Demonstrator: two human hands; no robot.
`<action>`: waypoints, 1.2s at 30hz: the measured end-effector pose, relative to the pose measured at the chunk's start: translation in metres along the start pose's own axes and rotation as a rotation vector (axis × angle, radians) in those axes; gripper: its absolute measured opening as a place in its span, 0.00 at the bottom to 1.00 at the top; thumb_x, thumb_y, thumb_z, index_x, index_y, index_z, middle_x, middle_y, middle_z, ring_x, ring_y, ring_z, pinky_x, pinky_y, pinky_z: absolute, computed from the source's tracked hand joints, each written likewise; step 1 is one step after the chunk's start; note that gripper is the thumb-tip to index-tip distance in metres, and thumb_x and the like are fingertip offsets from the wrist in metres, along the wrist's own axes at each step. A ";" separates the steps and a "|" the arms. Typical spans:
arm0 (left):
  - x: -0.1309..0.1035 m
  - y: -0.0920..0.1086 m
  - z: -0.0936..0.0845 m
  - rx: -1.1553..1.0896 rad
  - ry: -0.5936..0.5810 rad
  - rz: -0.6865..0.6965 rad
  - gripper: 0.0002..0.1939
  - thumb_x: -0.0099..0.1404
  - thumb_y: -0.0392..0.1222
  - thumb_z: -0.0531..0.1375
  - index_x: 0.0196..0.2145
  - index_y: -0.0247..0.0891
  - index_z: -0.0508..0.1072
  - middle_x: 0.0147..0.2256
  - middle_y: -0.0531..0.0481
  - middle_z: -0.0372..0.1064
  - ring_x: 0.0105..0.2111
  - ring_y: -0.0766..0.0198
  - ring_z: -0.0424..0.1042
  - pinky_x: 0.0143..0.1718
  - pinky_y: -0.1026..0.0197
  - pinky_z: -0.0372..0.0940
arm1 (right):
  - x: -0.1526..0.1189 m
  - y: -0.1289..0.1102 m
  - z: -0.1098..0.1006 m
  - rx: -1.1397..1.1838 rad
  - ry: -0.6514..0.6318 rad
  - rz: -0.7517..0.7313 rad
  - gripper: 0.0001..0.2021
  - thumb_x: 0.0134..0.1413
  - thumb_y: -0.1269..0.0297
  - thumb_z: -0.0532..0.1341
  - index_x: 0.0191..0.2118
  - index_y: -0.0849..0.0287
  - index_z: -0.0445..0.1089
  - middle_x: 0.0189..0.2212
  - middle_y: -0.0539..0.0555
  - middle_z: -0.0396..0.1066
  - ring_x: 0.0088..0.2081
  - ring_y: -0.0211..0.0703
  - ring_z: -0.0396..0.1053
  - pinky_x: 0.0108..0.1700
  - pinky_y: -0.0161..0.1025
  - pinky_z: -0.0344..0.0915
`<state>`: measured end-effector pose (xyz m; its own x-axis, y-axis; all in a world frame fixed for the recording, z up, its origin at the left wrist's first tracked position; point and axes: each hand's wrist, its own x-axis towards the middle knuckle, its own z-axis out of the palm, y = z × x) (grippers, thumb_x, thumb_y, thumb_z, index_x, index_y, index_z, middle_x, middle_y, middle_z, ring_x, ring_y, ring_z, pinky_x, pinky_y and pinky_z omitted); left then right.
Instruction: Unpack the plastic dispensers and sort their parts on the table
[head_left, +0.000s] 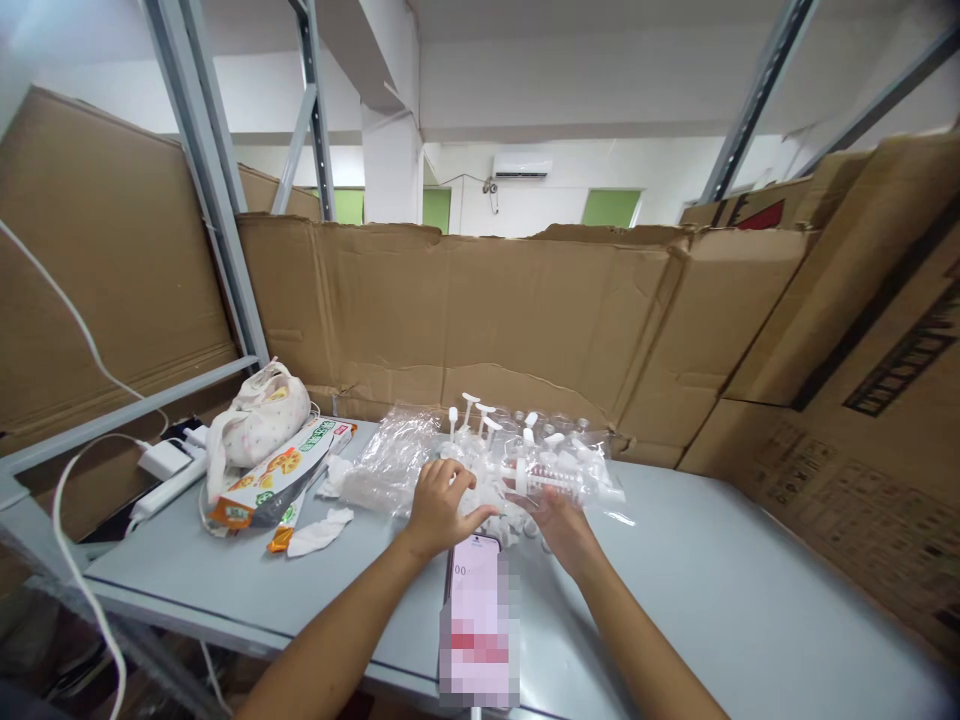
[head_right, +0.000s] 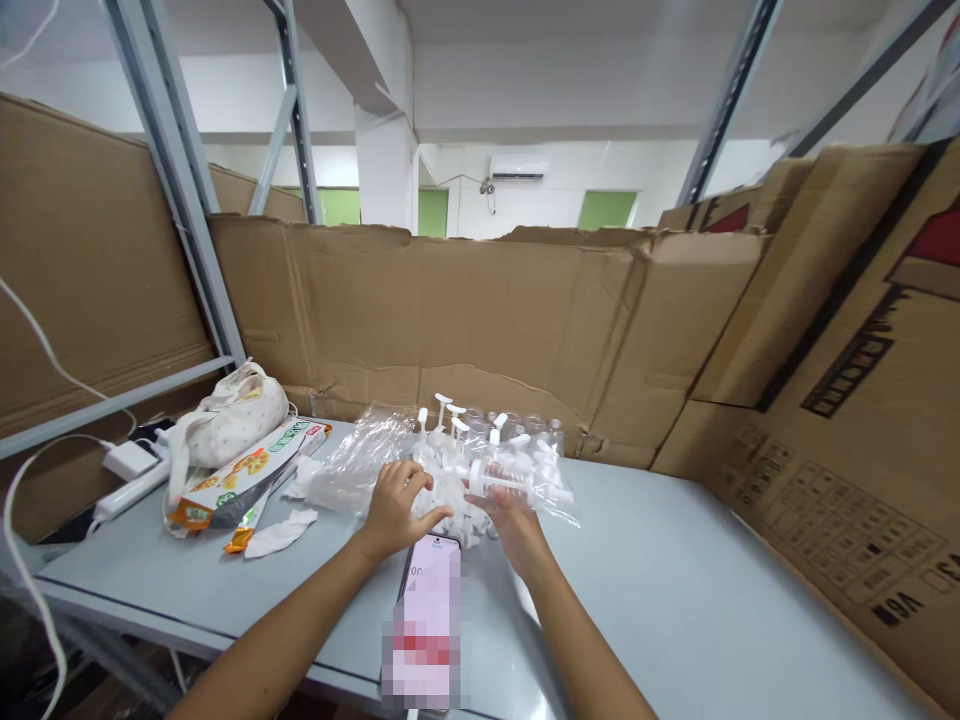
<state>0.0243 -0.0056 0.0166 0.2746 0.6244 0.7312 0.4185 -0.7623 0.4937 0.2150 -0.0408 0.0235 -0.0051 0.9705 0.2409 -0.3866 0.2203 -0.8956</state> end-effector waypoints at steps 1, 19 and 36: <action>0.000 0.000 0.001 0.001 -0.013 0.006 0.12 0.51 0.51 0.62 0.30 0.42 0.70 0.31 0.46 0.63 0.35 0.54 0.60 0.44 0.53 0.51 | 0.001 0.000 -0.001 0.025 0.004 -0.026 0.20 0.41 0.46 0.63 0.38 0.52 0.73 0.44 0.53 0.72 0.46 0.55 0.69 0.49 0.54 0.63; 0.009 -0.002 0.006 -0.508 0.062 -0.472 0.11 0.58 0.45 0.54 0.22 0.38 0.63 0.22 0.54 0.58 0.26 0.66 0.58 0.31 0.64 0.55 | 0.004 -0.017 -0.010 -0.003 0.253 -0.212 0.21 0.45 0.56 0.62 0.49 0.42 0.65 0.41 0.50 0.72 0.46 0.48 0.67 0.42 0.50 0.68; 0.004 -0.005 0.014 -0.425 0.172 -0.488 0.12 0.52 0.43 0.63 0.33 0.40 0.67 0.29 0.54 0.62 0.25 0.69 0.60 0.31 0.66 0.55 | 0.005 -0.013 -0.013 -0.080 0.266 -0.283 0.27 0.42 0.60 0.65 0.52 0.47 0.61 0.49 0.51 0.67 0.54 0.49 0.61 0.54 0.50 0.58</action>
<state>0.0354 0.0030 0.0108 -0.0159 0.9053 0.4245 0.0727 -0.4224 0.9035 0.2316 -0.0376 0.0316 0.3347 0.8593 0.3867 -0.2651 0.4796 -0.8365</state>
